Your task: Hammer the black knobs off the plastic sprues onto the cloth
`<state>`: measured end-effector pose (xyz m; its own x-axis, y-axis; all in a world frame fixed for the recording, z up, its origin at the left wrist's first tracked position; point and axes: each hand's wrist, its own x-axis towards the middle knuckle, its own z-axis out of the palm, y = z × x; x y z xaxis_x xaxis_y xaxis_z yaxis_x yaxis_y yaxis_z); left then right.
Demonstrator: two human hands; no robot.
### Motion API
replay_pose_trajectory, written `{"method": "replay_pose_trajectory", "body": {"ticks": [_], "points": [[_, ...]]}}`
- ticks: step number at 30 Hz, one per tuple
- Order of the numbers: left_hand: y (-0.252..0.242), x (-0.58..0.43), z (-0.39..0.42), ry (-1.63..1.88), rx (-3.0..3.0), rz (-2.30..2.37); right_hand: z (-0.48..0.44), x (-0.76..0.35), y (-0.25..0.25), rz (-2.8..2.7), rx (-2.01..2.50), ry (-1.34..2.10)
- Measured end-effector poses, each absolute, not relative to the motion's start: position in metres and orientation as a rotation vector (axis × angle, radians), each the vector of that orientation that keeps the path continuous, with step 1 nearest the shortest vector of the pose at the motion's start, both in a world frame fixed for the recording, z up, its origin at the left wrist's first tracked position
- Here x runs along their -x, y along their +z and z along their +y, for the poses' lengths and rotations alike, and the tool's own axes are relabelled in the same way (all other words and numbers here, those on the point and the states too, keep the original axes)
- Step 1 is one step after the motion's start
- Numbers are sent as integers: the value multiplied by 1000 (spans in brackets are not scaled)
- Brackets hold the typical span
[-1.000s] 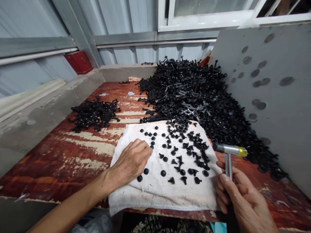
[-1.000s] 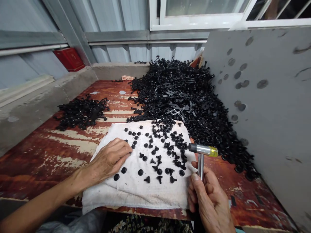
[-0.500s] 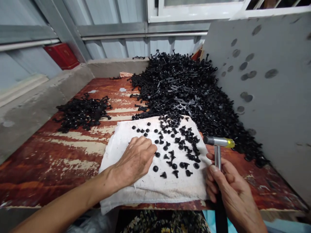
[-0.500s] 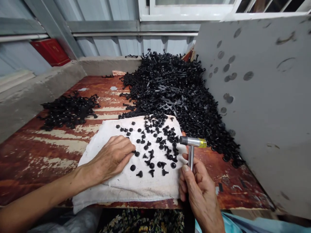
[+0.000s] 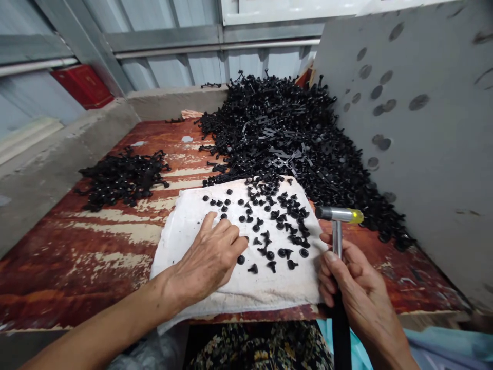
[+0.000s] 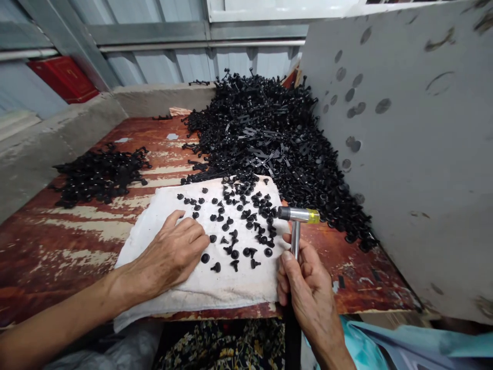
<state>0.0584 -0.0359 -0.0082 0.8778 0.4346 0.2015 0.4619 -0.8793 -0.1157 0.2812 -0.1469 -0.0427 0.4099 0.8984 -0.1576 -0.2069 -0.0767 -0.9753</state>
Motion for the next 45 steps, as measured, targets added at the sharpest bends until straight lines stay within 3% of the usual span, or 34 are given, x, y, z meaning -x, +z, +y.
{"method": "replay_pose_trajectory", "body": {"ticks": [18,25,35,45], "points": [[-1,-51,-59,-340,3113,-1006,-147,-282,-45,-697,1316,1048],[-7,-86,-38,-223,3055,-754,-145,-280,-40,-737,1359,1019],[-8,-77,-55,-426,2981,-856,-148,-285,-44,-707,1330,1059],[-9,-81,-44,-315,3147,-1024,-146,-284,-42,-718,1328,1043]]}}
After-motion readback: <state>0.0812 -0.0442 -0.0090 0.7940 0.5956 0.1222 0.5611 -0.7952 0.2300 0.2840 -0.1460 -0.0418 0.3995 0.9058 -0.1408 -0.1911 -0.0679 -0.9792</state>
